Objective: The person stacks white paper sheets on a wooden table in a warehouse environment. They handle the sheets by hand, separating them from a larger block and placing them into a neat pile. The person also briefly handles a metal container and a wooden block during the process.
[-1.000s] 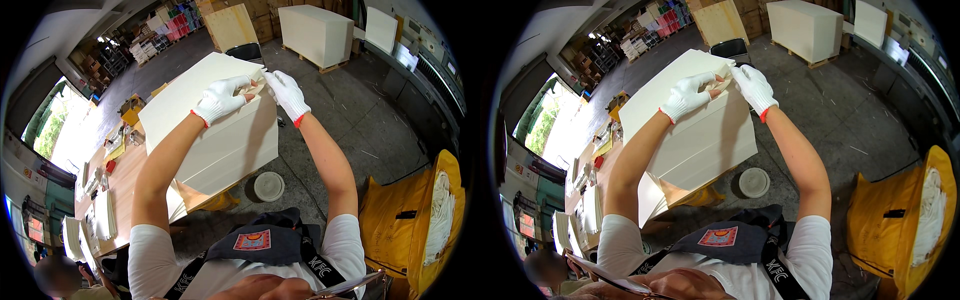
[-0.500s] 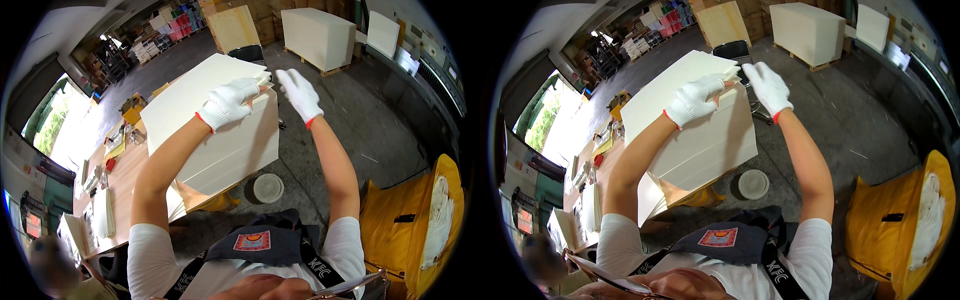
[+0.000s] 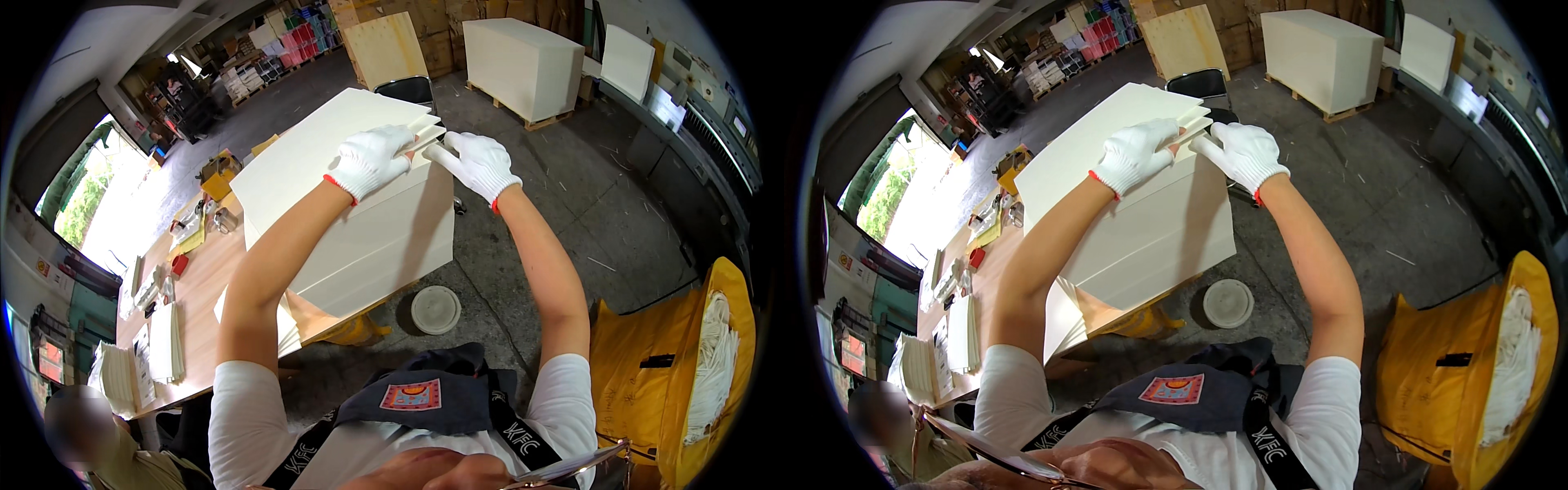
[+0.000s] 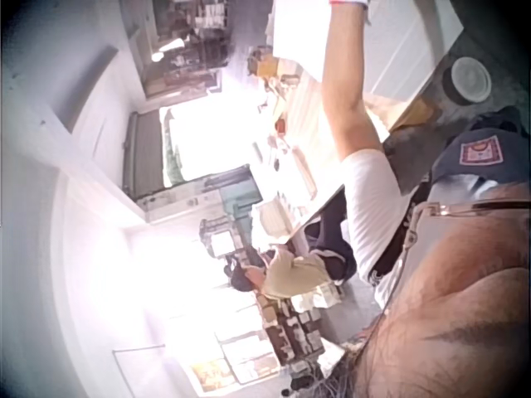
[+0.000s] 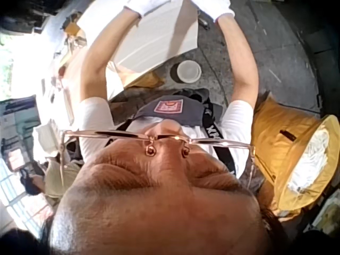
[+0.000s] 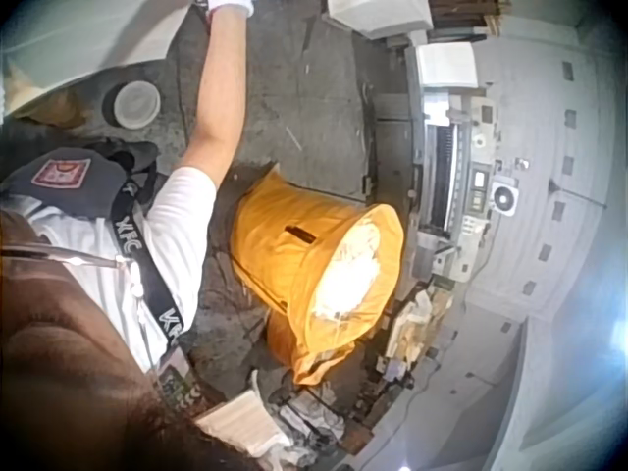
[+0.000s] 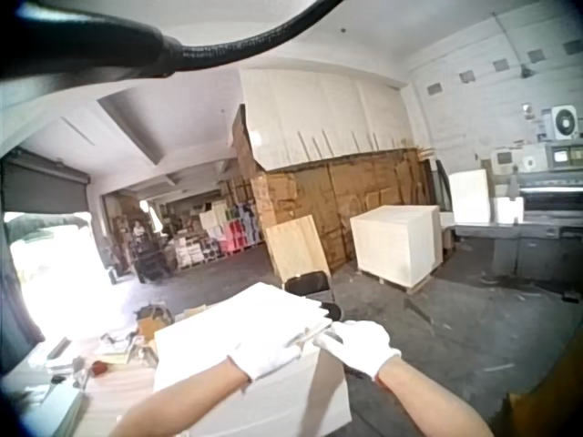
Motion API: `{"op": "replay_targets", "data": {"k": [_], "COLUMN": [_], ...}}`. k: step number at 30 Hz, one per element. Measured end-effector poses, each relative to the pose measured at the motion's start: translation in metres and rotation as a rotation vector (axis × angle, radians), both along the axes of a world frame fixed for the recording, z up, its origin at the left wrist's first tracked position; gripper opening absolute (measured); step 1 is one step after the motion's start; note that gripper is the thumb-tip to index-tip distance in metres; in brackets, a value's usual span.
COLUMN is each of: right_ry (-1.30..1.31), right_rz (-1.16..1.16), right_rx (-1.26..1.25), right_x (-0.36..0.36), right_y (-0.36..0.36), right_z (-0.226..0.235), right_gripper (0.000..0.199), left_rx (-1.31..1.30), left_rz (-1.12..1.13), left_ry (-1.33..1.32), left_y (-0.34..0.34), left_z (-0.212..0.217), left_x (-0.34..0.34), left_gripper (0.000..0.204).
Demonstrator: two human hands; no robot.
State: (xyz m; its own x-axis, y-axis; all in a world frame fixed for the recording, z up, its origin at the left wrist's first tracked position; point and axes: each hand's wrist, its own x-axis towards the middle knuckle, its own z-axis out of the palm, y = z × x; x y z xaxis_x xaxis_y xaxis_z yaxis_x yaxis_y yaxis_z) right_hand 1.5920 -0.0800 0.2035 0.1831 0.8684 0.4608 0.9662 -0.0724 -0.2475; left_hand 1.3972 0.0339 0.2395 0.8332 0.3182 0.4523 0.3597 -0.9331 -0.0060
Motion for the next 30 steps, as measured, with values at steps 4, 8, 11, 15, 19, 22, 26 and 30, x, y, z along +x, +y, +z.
{"op": "replay_targets", "data": {"k": [4,8,11,15,19,22,26,30], "right_ry": [-0.101,-0.221,0.010,0.659,0.658,0.620,0.621,0.616], "right_rz": [0.065,0.061,0.094,0.100,0.037,0.034,0.010,0.023], "right_rx": [0.055,0.125,0.198,0.024,0.117,0.200,0.187,0.208], "right_x": [0.003,0.008,0.000,-0.013,-0.013,-0.011,-0.015,-0.014], "right_y": [0.000,0.010,0.016,0.012,0.018,0.022,0.019,0.022], "right_z": [0.009,0.012,0.013,0.019,0.001,-0.009,-0.007,-0.010], "right_gripper": [0.051,0.051,0.052,0.052,0.054,0.055,0.057,0.058], "left_rx": [-0.030,-0.051,-0.061,-0.226,-0.528,-0.525,-0.521,-0.545], "left_rz": [0.037,0.043,-0.010,-0.051,0.117,0.114,0.081,0.045], "left_ry": [0.025,0.021,-0.030,-0.090,-0.061,-0.054,-0.067,-0.165], "left_y": [0.012,0.009,0.008,0.006,-0.017,-0.023,-0.016,-0.012], "left_z": [-0.002,-0.003,-0.003,-0.006,0.013,0.016,0.012,0.005], "left_x": [0.008,0.010,0.006,-0.006,-0.009,-0.007,-0.008,-0.008], "left_gripper": [0.031,0.030,0.029,0.033,0.035,0.036,0.038,0.036]}}
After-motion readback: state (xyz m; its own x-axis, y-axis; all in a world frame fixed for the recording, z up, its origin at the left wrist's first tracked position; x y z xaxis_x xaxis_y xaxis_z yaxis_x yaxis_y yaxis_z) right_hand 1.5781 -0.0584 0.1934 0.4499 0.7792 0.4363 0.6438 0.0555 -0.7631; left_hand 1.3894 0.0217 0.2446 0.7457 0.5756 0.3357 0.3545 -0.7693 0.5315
